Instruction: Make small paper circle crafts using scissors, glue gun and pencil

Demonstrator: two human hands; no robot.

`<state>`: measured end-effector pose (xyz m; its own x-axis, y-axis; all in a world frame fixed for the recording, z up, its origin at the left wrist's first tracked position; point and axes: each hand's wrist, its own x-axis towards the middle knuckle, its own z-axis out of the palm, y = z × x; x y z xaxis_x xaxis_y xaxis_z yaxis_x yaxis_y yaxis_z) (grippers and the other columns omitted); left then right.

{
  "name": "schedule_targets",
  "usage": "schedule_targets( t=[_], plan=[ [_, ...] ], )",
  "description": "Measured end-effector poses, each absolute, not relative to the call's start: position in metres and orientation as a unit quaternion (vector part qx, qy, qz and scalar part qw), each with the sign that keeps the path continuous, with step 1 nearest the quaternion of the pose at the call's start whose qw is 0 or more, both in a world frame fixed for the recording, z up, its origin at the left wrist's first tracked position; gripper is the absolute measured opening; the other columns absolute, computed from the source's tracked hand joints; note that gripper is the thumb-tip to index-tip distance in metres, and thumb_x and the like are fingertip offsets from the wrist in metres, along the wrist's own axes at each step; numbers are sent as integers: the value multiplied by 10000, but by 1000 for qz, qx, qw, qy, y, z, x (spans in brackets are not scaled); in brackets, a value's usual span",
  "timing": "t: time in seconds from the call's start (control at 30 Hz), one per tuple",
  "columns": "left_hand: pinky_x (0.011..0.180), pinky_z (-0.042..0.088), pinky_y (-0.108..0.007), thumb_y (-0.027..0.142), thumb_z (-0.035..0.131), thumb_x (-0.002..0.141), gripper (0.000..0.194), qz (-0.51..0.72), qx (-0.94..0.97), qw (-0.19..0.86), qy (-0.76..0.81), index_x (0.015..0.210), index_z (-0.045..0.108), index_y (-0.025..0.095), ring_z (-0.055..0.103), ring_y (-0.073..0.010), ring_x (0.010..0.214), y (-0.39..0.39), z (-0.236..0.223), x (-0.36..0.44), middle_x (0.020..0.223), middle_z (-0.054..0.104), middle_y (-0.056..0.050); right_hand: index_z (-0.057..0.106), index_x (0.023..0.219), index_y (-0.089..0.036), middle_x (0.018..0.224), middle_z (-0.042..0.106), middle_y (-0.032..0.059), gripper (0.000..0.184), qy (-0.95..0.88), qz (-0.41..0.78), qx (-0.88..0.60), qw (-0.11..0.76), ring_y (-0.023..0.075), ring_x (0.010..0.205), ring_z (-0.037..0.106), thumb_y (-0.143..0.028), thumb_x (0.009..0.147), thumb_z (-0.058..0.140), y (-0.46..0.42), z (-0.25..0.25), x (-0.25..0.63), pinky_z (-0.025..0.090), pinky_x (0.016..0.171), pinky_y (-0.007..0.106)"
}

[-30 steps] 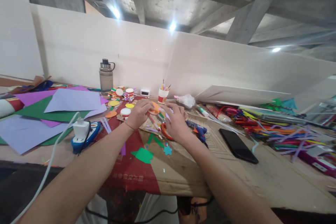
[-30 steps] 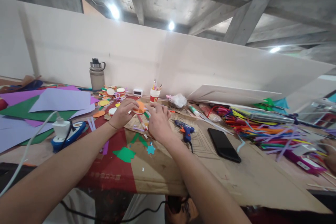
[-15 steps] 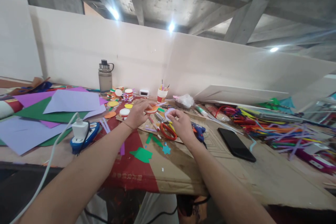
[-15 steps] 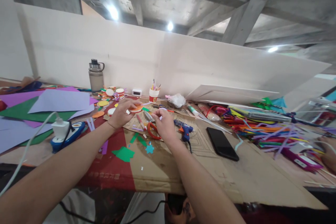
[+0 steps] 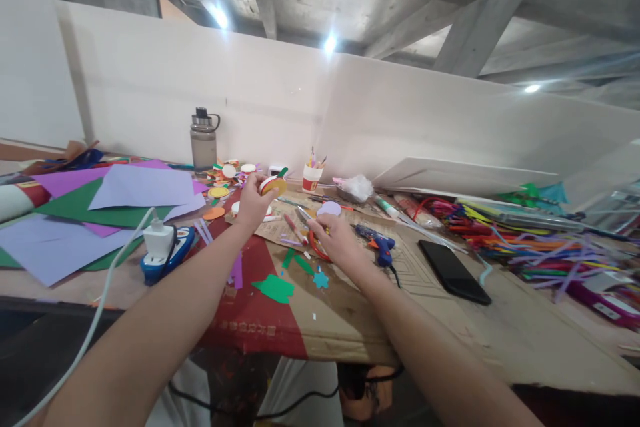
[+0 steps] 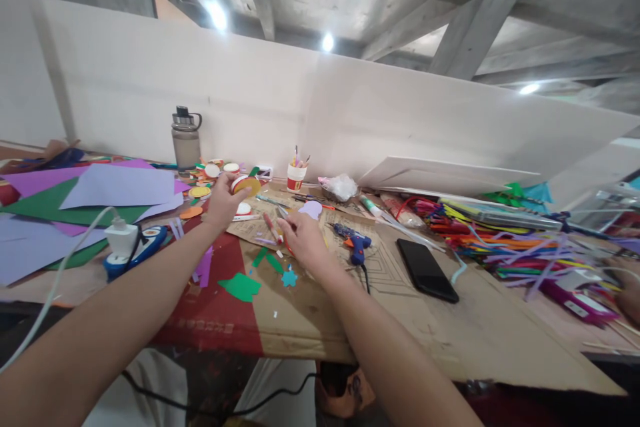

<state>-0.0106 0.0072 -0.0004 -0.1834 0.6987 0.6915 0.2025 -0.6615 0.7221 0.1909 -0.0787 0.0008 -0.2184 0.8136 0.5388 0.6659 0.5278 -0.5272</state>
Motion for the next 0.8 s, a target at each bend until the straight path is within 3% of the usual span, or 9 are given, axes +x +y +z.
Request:
schedule_targets(
  t=[0.1,0.17,0.27,0.43,0.63,0.8],
  plan=[
    [691,457,-264,213,691,670,272,680,589,247,359,863,501,188,567,-137,737,10,-1,-11,806,581,16,584,770,-183,762,610,6,52,-793,123,-457,383,145,708,527,-187,820,568,-78,-4,185,376,660,256],
    [685,454,-261,213,702,658,286,682,582,270,350,856,497,190,566,-135,726,10,-1,-10,796,583,19,612,874,-178,850,643,18,110,-810,131,-441,363,149,783,555,-121,784,588,-75,-6,181,396,727,262],
    [683,454,-262,207,703,653,282,683,582,276,343,851,504,192,561,-133,717,10,-1,-9,796,587,20,635,831,-172,850,654,26,124,-834,104,-437,319,150,799,561,-76,772,584,-73,-5,178,394,760,271],
    [673,456,-267,200,707,641,271,673,589,276,352,837,520,192,558,-138,712,9,-1,-9,785,593,17,657,823,-175,800,661,23,107,-865,117,-414,256,134,731,563,-94,793,593,-73,3,175,387,691,243],
    [729,454,-272,202,681,659,267,674,588,301,330,867,515,186,573,-143,779,12,-4,-9,862,606,0,650,825,-166,804,678,32,114,-859,55,-448,242,136,721,572,-98,810,559,-69,7,171,369,662,237],
    [723,452,-271,195,675,668,264,668,597,304,322,880,517,188,567,-140,767,13,-5,-9,841,592,10,671,899,-158,872,695,81,177,-855,39,-498,142,166,759,608,-99,802,535,-67,4,161,391,658,245]
  ],
)
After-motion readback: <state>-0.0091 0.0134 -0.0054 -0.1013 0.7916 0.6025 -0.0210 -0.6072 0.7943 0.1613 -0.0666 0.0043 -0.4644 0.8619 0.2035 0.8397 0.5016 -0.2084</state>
